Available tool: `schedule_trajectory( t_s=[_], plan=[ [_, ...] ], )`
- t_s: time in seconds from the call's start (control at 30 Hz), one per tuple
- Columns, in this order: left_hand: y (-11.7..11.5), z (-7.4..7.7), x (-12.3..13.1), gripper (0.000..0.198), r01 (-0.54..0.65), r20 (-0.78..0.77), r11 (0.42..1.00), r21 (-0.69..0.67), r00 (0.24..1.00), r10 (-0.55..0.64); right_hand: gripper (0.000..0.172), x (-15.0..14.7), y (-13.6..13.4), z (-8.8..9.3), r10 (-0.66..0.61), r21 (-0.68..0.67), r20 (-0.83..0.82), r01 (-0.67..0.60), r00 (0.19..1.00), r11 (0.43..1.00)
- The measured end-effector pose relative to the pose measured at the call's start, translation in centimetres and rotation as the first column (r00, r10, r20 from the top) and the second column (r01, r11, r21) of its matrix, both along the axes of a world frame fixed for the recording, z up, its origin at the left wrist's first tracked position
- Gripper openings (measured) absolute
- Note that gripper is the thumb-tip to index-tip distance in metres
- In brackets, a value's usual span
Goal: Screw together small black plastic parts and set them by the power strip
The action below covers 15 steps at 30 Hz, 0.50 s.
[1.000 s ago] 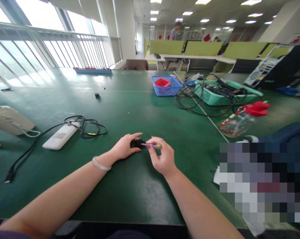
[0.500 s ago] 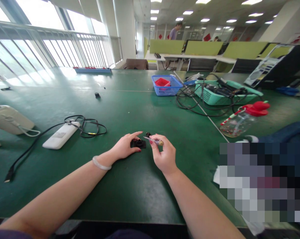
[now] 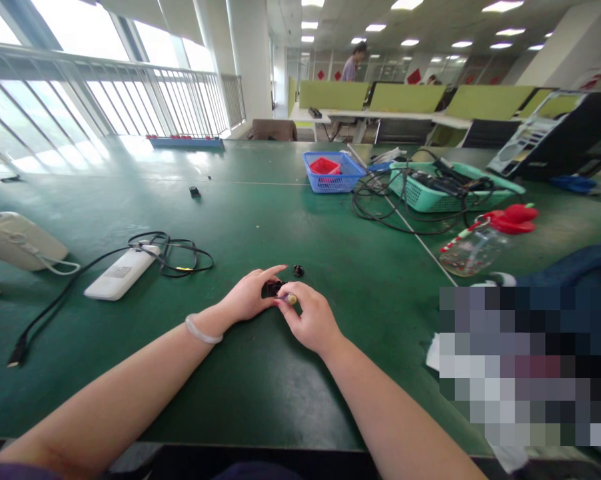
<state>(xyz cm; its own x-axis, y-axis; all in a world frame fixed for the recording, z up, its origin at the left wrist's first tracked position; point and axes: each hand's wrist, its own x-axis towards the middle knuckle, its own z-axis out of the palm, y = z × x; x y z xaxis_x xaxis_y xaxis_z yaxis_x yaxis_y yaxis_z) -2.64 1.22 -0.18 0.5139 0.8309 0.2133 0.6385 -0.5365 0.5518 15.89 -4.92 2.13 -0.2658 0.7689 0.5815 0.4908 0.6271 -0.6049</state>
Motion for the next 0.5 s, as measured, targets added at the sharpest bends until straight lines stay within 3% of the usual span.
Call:
schedule_trajectory(
  t_s=[0.13,0.27,0.5],
  plan=[
    [-0.23,0.28,-0.02,0.078,0.000,0.015,1.000,-0.020,1.000,0.000,0.004,0.49,0.20,-0.10,-0.059,-0.095,-0.171,0.043,0.984,0.995],
    [-0.35,0.51,-0.01,0.081,-0.013,0.012,0.999,-0.029,1.000,0.013,0.005,0.92,0.30,-0.14,-0.116,-0.080,-0.332,0.094,0.936,0.992],
    [-0.30,0.48,-0.02,0.073,-0.003,0.035,1.000,-0.010,0.999,0.004,0.007,0.78,0.69,-0.03,-0.105,-0.129,-0.123,0.089,0.987,0.988]
  ],
)
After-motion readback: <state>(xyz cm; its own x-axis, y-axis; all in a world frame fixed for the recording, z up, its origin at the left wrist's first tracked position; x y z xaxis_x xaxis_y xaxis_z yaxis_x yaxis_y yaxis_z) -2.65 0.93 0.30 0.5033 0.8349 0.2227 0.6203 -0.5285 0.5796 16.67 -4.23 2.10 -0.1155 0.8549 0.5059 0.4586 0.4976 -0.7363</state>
